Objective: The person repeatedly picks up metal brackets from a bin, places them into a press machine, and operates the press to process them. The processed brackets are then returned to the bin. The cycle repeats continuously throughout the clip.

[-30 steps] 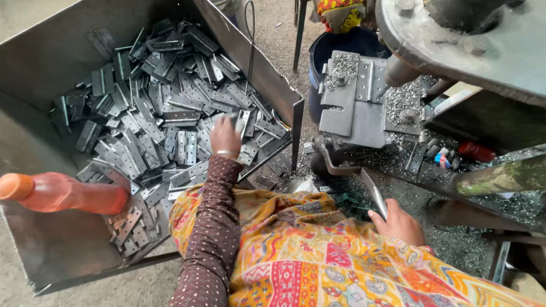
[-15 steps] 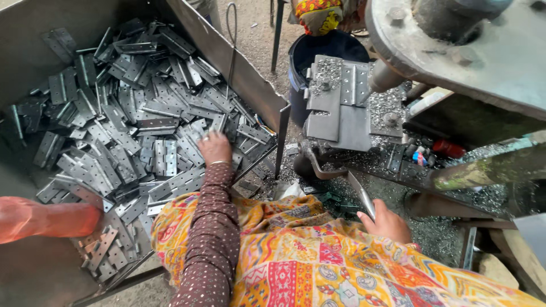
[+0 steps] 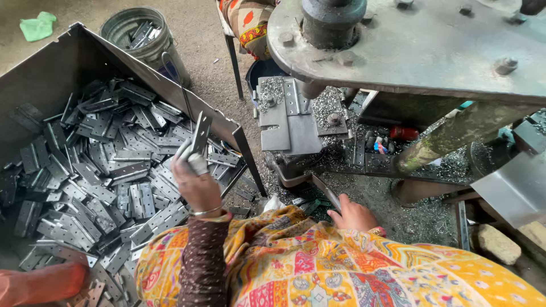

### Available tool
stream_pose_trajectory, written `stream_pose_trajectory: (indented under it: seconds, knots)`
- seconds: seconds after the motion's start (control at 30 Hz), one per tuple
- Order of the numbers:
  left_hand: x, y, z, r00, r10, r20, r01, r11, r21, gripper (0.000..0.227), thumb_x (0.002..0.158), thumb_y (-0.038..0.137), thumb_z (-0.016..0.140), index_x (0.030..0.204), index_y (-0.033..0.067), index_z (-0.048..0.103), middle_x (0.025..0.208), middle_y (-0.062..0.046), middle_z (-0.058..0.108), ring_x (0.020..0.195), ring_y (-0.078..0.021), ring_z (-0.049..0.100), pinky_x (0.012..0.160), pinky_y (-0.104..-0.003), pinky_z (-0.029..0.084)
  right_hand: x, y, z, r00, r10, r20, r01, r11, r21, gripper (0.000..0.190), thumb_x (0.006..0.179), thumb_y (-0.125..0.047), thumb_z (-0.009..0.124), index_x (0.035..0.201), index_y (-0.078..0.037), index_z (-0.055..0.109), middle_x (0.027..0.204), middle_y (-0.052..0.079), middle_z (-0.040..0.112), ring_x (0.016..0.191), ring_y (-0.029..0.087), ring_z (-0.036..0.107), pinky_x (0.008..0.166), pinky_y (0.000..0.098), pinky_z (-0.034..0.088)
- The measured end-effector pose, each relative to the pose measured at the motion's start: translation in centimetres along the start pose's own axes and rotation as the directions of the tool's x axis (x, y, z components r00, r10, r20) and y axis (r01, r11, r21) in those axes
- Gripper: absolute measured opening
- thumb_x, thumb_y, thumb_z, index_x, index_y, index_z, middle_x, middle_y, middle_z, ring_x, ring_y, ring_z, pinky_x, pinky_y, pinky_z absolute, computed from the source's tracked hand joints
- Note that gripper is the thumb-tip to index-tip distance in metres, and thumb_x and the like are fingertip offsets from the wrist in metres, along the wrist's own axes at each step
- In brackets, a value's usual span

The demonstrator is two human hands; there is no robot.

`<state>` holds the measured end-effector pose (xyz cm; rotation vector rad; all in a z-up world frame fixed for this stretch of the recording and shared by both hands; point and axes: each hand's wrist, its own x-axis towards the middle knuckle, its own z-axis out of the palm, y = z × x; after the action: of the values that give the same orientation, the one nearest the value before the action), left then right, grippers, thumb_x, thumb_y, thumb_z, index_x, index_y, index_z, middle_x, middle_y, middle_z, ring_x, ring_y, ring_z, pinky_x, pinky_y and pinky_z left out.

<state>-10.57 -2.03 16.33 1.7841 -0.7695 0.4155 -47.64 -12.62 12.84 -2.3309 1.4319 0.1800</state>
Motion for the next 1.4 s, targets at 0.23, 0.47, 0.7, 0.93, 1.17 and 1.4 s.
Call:
stream_pose_trajectory:
  seconds: [0.23,0.47,0.7,0.93,1.17,1.4]
  knots:
    - [-2.9,11.0,5.2,0.492,0.342,0.801,-0.767,0.605,0.213,0.045,0.084,0.018,0.06,0.129,0.014,0.059,0.126,-0.022,0.058,0.113,-0.0353,0.058,0.104,-0.059,0.031,-0.3,0.0,0.1,0.999,-0.028,-0.036,0.028,1.0,0.008,0.046,0.086,-0.049,0.067,0.105,-0.011,0.049,0.076,0.017,0.07,0.076,0.04,0.072,0.066,0.0532,0.056]
    - [-1.3,11.8,5.8,0.627,0.125,0.769,-0.605,0.7,0.379,0.053,0.088,0.03,0.055,0.137,0.0066,0.055,0.147,-0.015,0.047,0.134,-0.0275,0.048,0.116,-0.052,0.024,-0.3,0.2,0.3,0.999,-0.047,-0.014,0.048,0.998,0.036,0.049,0.085,-0.048,0.069,0.105,-0.008,0.047,0.079,0.019,0.071,0.08,0.042,0.071,0.068,0.0531,0.056]
    - [-4.8,15.4,6.7,0.535,0.269,0.801,-0.682,0.697,0.221,0.047,0.096,0.037,0.05,0.129,0.006,0.062,0.152,-0.012,0.045,0.138,-0.0272,0.044,0.119,-0.058,0.018,0.8,-1.5,-3.3,0.98,-0.057,0.193,0.074,0.994,-0.083,0.058,0.085,-0.048,0.07,0.11,-0.002,0.043,0.088,0.021,0.071,0.087,0.04,0.071,0.075,0.0509,0.057]
    - [-1.4,16.4,10.8,0.456,-0.015,0.89,-0.565,0.768,0.302,0.05,0.099,0.033,0.045,0.143,0.0085,0.048,0.154,-0.009,0.039,0.141,-0.0287,0.037,0.116,-0.057,0.023,0.8,-2.8,-5.4,0.989,-0.043,0.139,0.063,0.988,-0.139,0.054,0.086,-0.05,0.068,0.106,-0.004,0.047,0.086,0.019,0.072,0.086,0.04,0.072,0.074,0.0508,0.058]
    - [-1.6,16.5,11.0,0.387,-0.064,0.92,-0.624,0.717,0.312,0.052,0.098,0.032,0.047,0.144,0.0078,0.046,0.155,-0.011,0.036,0.144,-0.0277,0.032,0.118,-0.054,0.023,0.6,0.4,1.1,0.999,0.025,0.047,-0.025,1.0,0.013,0.044,0.09,-0.047,0.063,0.105,-0.008,0.051,0.075,0.016,0.072,0.069,0.036,0.073,0.064,0.0482,0.058]
    - [-2.1,14.9,10.9,0.474,0.024,0.88,-0.618,0.722,0.312,0.049,0.099,0.028,0.046,0.142,0.0053,0.05,0.153,-0.015,0.039,0.143,-0.0319,0.035,0.118,-0.056,0.021,0.6,3.2,10.5,0.994,0.057,-0.089,-0.049,0.995,0.092,0.036,0.09,-0.045,0.057,0.113,-0.017,0.051,0.079,0.015,0.072,0.07,0.04,0.071,0.06,0.0525,0.055]
